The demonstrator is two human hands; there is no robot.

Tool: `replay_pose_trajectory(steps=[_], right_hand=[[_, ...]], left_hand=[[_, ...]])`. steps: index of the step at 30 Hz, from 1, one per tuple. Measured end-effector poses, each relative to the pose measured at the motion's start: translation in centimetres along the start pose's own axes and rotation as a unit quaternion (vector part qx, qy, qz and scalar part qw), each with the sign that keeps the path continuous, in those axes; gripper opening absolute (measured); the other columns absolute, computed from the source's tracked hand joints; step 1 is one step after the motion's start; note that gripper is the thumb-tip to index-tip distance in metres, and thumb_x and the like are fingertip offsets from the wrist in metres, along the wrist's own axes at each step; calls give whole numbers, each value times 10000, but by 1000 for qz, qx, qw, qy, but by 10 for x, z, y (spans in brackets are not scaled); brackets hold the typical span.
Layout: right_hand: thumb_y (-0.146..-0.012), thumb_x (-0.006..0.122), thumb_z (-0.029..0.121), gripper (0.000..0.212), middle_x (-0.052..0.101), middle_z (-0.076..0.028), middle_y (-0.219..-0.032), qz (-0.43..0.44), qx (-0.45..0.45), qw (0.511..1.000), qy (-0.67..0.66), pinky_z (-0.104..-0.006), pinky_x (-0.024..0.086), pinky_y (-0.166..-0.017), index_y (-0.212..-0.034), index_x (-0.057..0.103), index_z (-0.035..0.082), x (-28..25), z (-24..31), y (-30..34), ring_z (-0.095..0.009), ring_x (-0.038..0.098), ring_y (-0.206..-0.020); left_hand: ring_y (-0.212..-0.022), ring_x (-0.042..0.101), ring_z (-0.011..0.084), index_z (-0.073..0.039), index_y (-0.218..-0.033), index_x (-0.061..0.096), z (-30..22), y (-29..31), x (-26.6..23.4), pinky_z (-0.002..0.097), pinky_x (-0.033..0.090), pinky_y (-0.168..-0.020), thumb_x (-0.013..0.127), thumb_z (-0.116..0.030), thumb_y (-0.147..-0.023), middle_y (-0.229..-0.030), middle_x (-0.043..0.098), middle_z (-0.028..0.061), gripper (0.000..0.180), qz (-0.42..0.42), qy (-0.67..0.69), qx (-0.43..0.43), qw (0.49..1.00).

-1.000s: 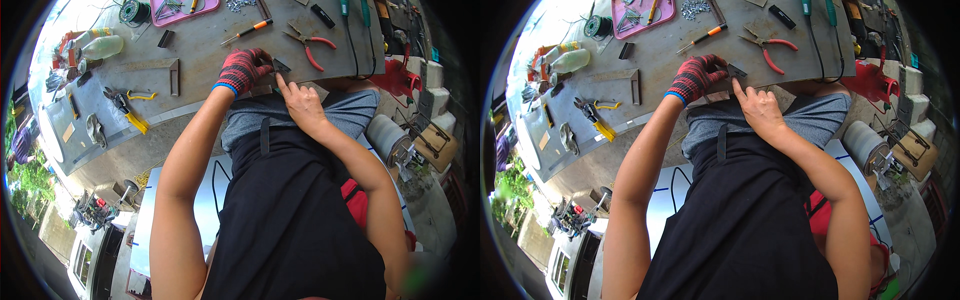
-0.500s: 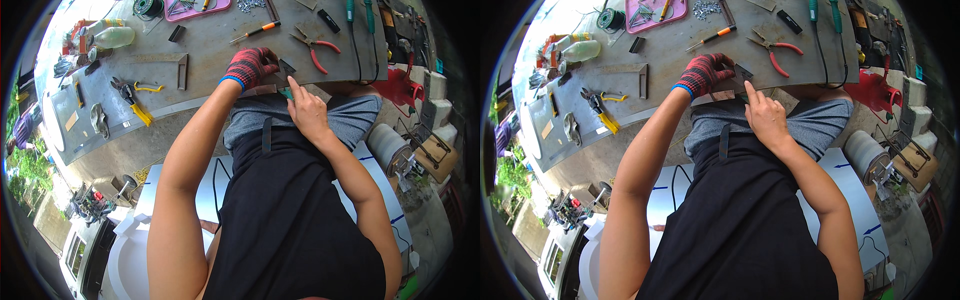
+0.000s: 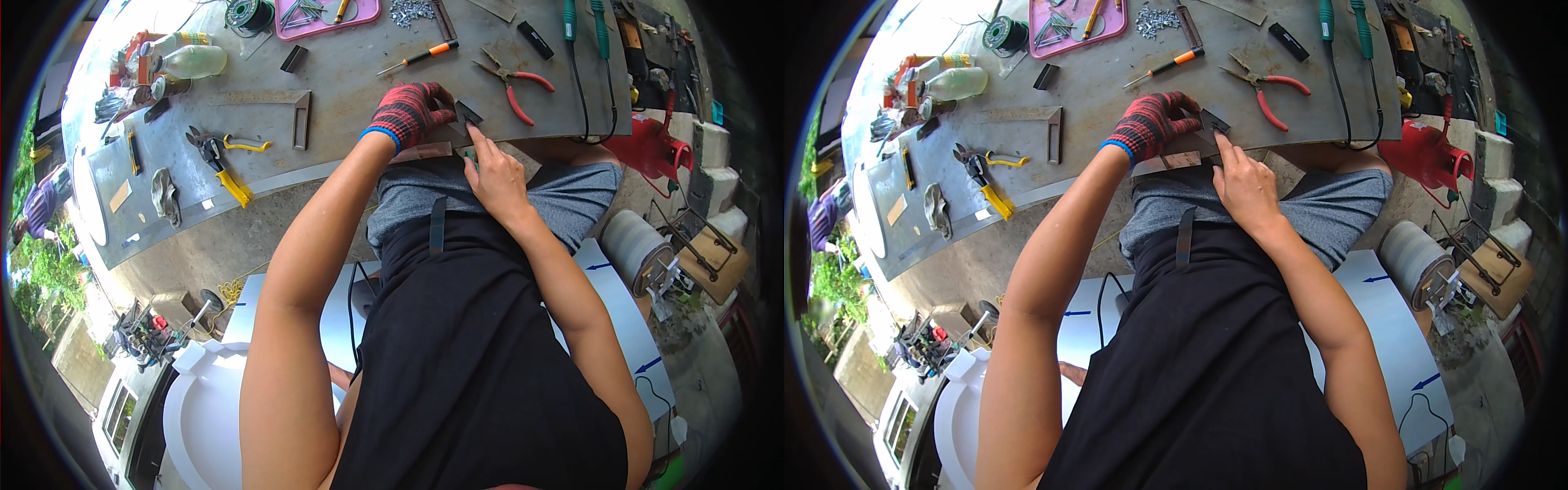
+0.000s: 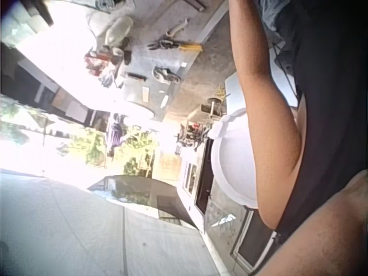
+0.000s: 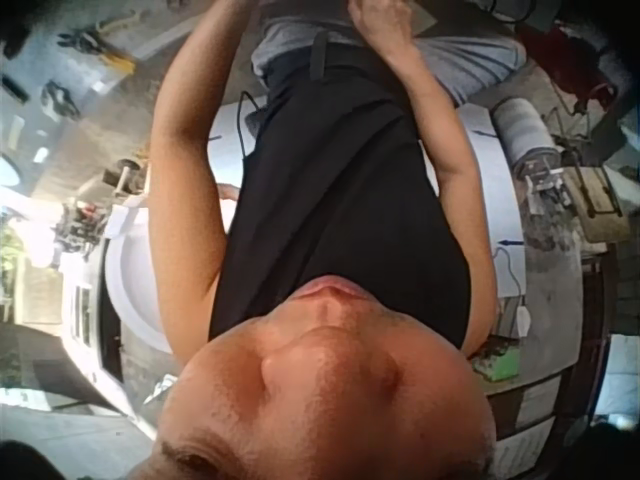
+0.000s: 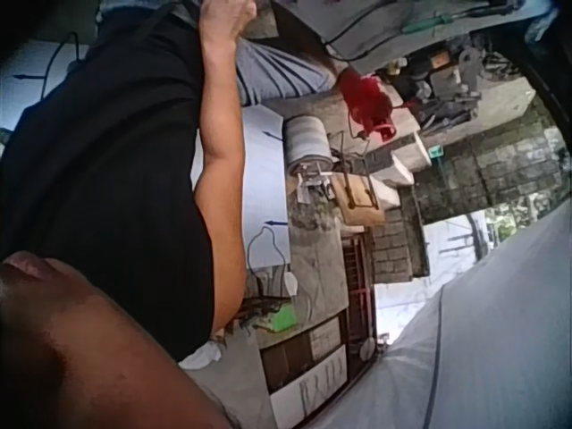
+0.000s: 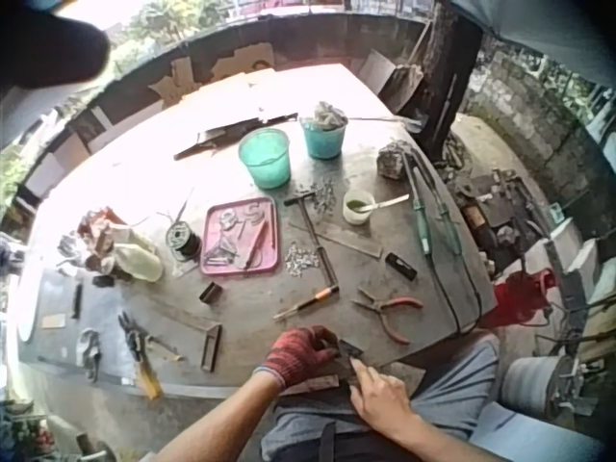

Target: Soldering a small metal component onto a larger sign assembly on a workbench.

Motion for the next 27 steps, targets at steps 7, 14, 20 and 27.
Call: replay_pose_trajectory(steps=[7, 14, 20, 27], right_hand=[[-907, 705, 150, 630, 682, -150, -1030, -3, -12, 1000, -7, -440, 567, -797, -1493, 491, 69, -1, 5, 0, -323, 721, -907], [-898, 703, 123, 578, 681, -128, -1016, -21, -19, 999, -18, -431, 565, -771, -1453, 543, 80, -11, 6, 0, -318, 714, -873], [-897, 721, 83, 382, 689, -99, -900, -121, -6, 986, -112, -386, 553, -669, -1276, 672, 65, -56, 4, -4, -258, 686, -706], [-949, 712, 162, 294, 752, -106, -865, -280, 91, 926, -238, -318, 569, -680, -1203, 705, 13, -129, -60, -92, -178, 721, -724]], left_hand=[[-986, 747, 274, -134, -1197, 746, 0, 2, -1, 389, 571, -914, 804, -354, -878, -1034, 790, 108, 393, 2, 8, 0, 1000], [-980, 749, 282, -135, -1197, 746, -2, -2, -2, 395, 573, -906, 803, -356, -873, -1022, 791, 113, 397, 4, 12, 1, 1000], [-977, 749, 286, -125, -1194, 745, -3, 0, -2, 399, 571, -896, 809, -346, -865, -1016, 787, 127, 402, 0, 10, 10, 1000], [-991, 751, 266, -122, -1190, 749, 6, 3, 2, 377, 565, -898, 792, -314, -884, -1046, 782, 140, 363, -1, 6, 10, 1000]])
Point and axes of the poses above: each hand's wrist, its own y-axis away from the middle knuckle, its own x-axis out of the palm, z = x × y, the point moved 7 cm from there along -y, towards the middle knuckle
